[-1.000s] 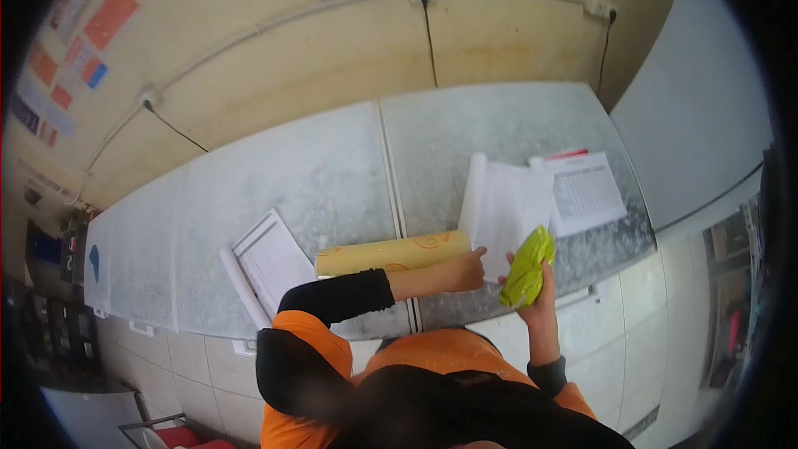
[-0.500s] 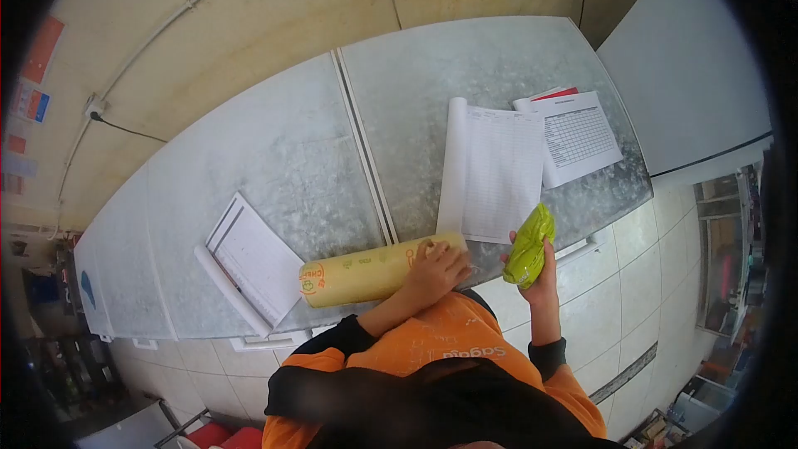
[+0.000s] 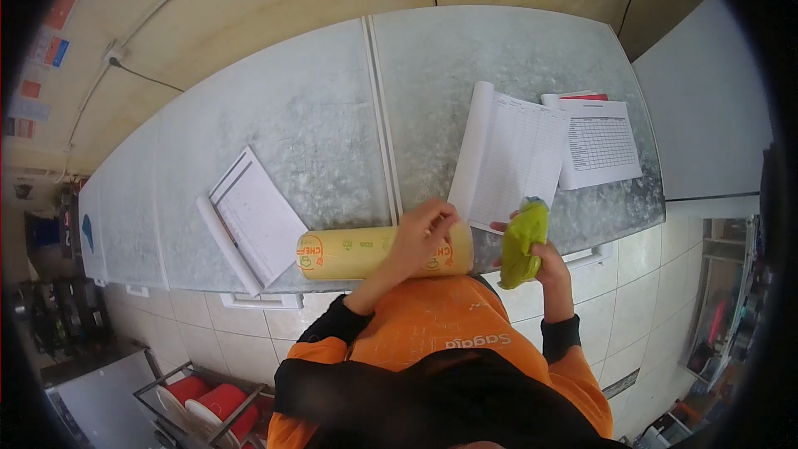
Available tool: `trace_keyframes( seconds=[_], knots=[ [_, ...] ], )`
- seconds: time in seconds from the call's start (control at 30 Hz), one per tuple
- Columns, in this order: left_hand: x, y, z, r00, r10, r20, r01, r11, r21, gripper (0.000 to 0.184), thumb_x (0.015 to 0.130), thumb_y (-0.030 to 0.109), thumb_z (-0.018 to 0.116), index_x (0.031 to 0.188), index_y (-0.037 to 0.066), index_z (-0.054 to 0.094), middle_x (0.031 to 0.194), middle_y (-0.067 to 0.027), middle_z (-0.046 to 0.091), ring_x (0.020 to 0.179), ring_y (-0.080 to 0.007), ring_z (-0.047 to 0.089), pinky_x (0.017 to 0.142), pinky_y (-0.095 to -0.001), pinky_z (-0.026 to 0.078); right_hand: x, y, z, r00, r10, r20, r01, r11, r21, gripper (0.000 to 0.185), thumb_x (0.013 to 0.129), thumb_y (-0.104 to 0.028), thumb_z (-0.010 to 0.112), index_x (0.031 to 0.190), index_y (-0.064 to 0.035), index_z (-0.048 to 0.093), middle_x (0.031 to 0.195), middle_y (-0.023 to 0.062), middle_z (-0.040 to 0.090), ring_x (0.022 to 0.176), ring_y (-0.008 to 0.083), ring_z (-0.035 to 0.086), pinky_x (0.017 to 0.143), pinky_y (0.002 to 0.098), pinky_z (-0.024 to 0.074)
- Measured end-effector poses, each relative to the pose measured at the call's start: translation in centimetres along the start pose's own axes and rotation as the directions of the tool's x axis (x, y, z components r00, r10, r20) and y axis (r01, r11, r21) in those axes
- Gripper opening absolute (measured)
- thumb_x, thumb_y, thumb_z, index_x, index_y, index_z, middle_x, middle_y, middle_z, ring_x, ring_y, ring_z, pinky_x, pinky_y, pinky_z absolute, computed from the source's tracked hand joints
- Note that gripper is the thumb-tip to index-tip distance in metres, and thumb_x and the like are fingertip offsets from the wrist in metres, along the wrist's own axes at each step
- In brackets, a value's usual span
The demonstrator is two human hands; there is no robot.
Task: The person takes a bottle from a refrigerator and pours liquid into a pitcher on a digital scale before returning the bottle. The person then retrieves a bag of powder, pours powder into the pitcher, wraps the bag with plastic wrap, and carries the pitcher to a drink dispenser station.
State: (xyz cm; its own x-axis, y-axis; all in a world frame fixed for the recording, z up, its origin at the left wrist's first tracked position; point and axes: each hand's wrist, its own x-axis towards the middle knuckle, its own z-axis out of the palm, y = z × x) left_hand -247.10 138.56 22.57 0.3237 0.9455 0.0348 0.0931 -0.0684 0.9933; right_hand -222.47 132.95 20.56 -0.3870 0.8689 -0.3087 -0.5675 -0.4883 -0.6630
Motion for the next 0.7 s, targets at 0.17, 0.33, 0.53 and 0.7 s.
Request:
trace_keyframes(
  seconds=[0.17, 0.33, 0.53, 0.7],
  knots=[
    [-2.3, 0.2, -10.6, 0.879, 0.065, -0.473, 0.17, 0.884, 0.436, 0.011, 0.08, 0.005, 0.063, 0.076, 0.0, 0.054, 0.052, -0.004, 0.048, 0.043, -0.0097, 0.044, 0.042, -0.0238, 0.034, 0.9, -0.3, -1.0, 0.997, 0.075, 0.0, -0.074, 0.996, -0.057, 0.078, 0.068, -0.026, 0.07, 0.133, -0.0065, 0.031, 0.121, 0.0224, 0.048, 0.109, 0.0345, 0.05, 0.077, 0.0562, 0.0509],
    [-10.2, -1.6, -20.2, 0.814, 0.046, -0.579, 0.509, 0.423, 0.749, 0.022, 0.074, -0.004, 0.06, 0.095, 0.002, 0.056, 0.075, -0.0124, 0.056, 0.064, -0.0208, 0.054, 0.059, -0.0313, 0.044, 1.4, -0.3, -2.8, 0.99, 0.112, -0.091, -0.119, 0.99, -0.076, 0.071, 0.073, -0.031, 0.066, 0.131, -0.0047, 0.035, 0.115, 0.0189, 0.053, 0.092, 0.0354, 0.06, 0.078, 0.05, 0.0522],
    [-17.3, -1.8, -17.1, 0.841, -0.105, -0.531, 0.444, 0.695, 0.565, 0.046, 0.07, -0.008, 0.054, 0.115, 0.003, 0.051, 0.106, -0.0159, 0.055, 0.099, -0.0322, 0.054, 0.085, -0.0371, 0.044, 4.2, -0.4, 0.3, 0.982, 0.185, 0.043, -0.181, 0.98, -0.083, 0.068, 0.076, -0.032, 0.063, 0.133, -0.0079, 0.034, 0.112, 0.0167, 0.055, 0.086, 0.0348, 0.062, 0.075, 0.0482, 0.0525],
    [-18.7, -1.5, -13.7, 0.821, 0.025, -0.57, 0.311, 0.818, 0.484, 0.036, 0.066, -0.005, 0.064, 0.099, 0.007, 0.063, 0.109, -0.0119, 0.056, 0.101, -0.0297, 0.053, 0.088, -0.0372, 0.043, 6.5, 0.1, 3.4, 0.957, 0.268, 0.114, -0.269, 0.963, -0.007, 0.067, 0.073, -0.026, 0.068, 0.128, -0.0012, 0.038, 0.116, 0.0192, 0.053, 0.102, 0.0353, 0.055, 0.082, 0.0526, 0.0494]
  ],
)
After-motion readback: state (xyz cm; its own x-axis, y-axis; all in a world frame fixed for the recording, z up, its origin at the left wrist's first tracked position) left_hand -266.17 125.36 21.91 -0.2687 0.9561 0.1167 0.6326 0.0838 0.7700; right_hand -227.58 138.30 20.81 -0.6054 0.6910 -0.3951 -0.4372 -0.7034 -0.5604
